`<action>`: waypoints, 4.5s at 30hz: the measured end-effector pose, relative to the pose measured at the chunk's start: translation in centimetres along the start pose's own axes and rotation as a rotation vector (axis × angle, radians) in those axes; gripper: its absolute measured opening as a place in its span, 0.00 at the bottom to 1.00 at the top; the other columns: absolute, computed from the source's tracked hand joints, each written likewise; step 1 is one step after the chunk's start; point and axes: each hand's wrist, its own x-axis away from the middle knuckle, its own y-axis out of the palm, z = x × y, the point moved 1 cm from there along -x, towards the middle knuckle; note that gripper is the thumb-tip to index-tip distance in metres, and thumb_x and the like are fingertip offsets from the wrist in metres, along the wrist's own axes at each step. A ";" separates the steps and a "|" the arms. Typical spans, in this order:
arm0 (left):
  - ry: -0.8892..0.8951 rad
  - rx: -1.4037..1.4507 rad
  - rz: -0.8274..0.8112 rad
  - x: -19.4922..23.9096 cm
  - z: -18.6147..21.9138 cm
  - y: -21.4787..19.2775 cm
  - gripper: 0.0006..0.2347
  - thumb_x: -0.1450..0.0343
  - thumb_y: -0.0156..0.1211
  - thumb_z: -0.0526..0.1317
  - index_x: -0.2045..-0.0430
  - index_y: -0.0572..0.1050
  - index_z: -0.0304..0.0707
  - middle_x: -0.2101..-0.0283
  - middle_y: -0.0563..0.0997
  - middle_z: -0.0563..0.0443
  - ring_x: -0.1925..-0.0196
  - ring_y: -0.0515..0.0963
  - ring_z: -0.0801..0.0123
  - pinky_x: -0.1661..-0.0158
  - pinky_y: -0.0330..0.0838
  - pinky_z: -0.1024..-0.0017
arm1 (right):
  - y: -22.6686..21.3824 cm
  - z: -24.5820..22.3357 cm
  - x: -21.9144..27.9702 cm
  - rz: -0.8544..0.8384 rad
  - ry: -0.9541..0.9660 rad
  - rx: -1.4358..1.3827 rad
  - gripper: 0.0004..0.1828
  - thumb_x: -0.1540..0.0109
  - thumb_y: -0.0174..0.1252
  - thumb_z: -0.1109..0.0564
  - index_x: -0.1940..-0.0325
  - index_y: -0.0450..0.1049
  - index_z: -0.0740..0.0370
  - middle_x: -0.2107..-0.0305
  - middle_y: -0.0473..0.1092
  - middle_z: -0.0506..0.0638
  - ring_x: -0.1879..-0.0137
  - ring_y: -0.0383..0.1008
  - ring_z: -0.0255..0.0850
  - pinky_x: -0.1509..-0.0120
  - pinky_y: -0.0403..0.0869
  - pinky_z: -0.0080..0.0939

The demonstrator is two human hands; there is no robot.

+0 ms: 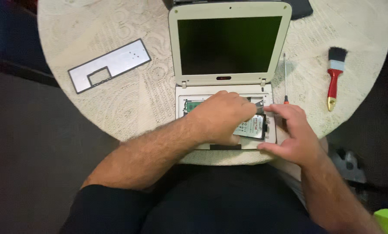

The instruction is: The person removes the hard drive from a white laptop and places it on the table. They then use a screwdriver to remove several screws from the laptop's internal chassis and set them aside.

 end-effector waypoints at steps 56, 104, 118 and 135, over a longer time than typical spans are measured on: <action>-0.669 0.050 0.489 17.3 -17.8 0.1 0.16 0.40 0.76 0.39 0.71 0.70 0.40 0.58 0.82 0.47 0.61 0.73 0.58 0.64 0.66 0.59 | 0.1 2.9 2.3 0.067 -0.093 -0.098 0.46 0.41 0.48 0.29 0.34 0.65 0.69 0.51 0.74 0.57 0.51 0.66 0.44 0.47 0.69 0.42; -0.448 -0.055 0.568 13.8 -6.3 8.3 0.20 0.34 0.67 0.58 0.52 0.78 0.56 0.38 0.74 0.48 0.35 0.72 0.54 0.36 0.54 0.46 | 1.3 1.7 0.6 0.312 -0.113 0.280 0.10 0.40 0.64 0.63 0.54 0.80 0.59 0.69 0.72 0.53 0.57 0.74 0.56 0.40 0.70 0.55; -0.406 0.158 0.518 13.7 -6.7 5.7 0.23 0.35 0.72 0.55 0.50 0.77 0.46 0.42 0.79 0.42 0.38 0.75 0.47 0.35 0.56 0.40 | -1.6 -0.5 -0.3 0.159 0.029 0.340 0.10 0.42 0.67 0.61 0.57 0.82 0.60 0.61 0.75 0.59 0.50 0.76 0.60 0.38 0.71 0.56; -0.281 -0.001 0.074 2.9 -7.8 0.4 0.13 0.34 0.55 0.36 0.59 0.82 0.52 0.57 0.85 0.62 0.57 0.82 0.62 0.65 0.75 0.57 | -2.4 0.2 3.0 0.674 0.102 0.168 0.09 0.32 0.68 0.74 0.52 0.74 0.73 0.58 0.74 0.62 0.57 0.72 0.46 0.50 0.70 0.41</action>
